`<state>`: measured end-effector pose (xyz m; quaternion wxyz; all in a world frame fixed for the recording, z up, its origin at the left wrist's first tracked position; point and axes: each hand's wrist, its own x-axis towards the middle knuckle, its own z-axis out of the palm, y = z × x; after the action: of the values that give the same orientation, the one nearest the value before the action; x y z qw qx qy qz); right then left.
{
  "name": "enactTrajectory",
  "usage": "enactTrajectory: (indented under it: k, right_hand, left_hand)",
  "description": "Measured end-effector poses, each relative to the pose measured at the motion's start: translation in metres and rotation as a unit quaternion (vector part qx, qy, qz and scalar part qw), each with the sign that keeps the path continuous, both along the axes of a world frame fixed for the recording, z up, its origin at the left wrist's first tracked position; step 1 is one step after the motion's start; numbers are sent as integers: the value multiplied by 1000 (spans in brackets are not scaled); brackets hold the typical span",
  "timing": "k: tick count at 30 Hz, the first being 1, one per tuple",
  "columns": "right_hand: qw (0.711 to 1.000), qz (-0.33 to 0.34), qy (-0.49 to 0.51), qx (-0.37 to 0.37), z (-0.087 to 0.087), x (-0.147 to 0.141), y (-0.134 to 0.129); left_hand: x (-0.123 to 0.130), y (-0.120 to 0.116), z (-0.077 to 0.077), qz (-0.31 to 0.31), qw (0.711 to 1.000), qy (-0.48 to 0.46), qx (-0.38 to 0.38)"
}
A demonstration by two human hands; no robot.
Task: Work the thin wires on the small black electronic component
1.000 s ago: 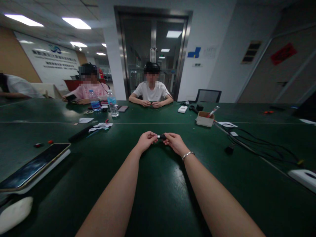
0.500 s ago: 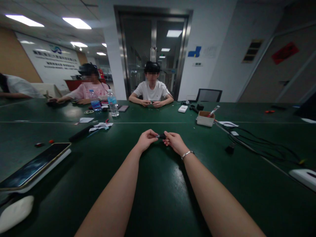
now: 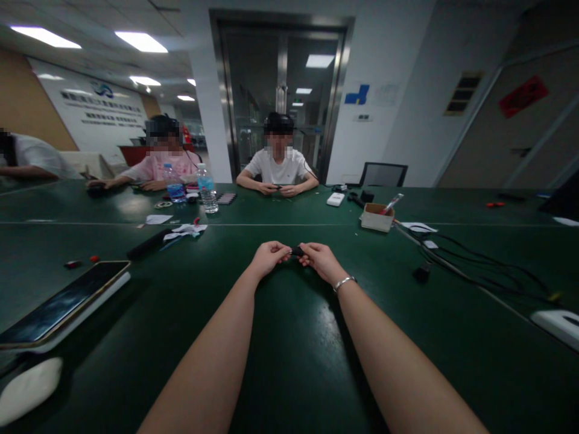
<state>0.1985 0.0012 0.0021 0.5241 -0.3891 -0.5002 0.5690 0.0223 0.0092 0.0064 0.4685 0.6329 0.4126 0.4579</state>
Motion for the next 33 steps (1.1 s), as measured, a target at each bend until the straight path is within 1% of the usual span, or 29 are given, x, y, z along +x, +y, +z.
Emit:
enactTrajectory:
  k: [7,13,16,21,27,30,33]
  right_hand:
    - [998,-24,-51,40,-4,-1,2]
    - [997,-24,-60,52,-7,1,5]
    - [997,-20,-52,55,-7,0,4]
    - [996,-14,-63,69,-3,-2,1]
    - [993,-19,-74,89,0,-4,-2]
    - [990,-28,-83,107,2,-6,-3]
    - [985,-41,-104,129,5,-9,-3]
  left_hand:
    - [3,3,-6,31,998,54,-7]
    - [3,7,-10,39,991,123,19]
    - [4,4,-6,60,985,156,32]
    - [6,-4,3,121,966,228,35]
    - [9,-6,9,151,946,282,43]
    - [10,-5,10,172,942,288,32]
    - [10,-5,11,178,947,269,6]
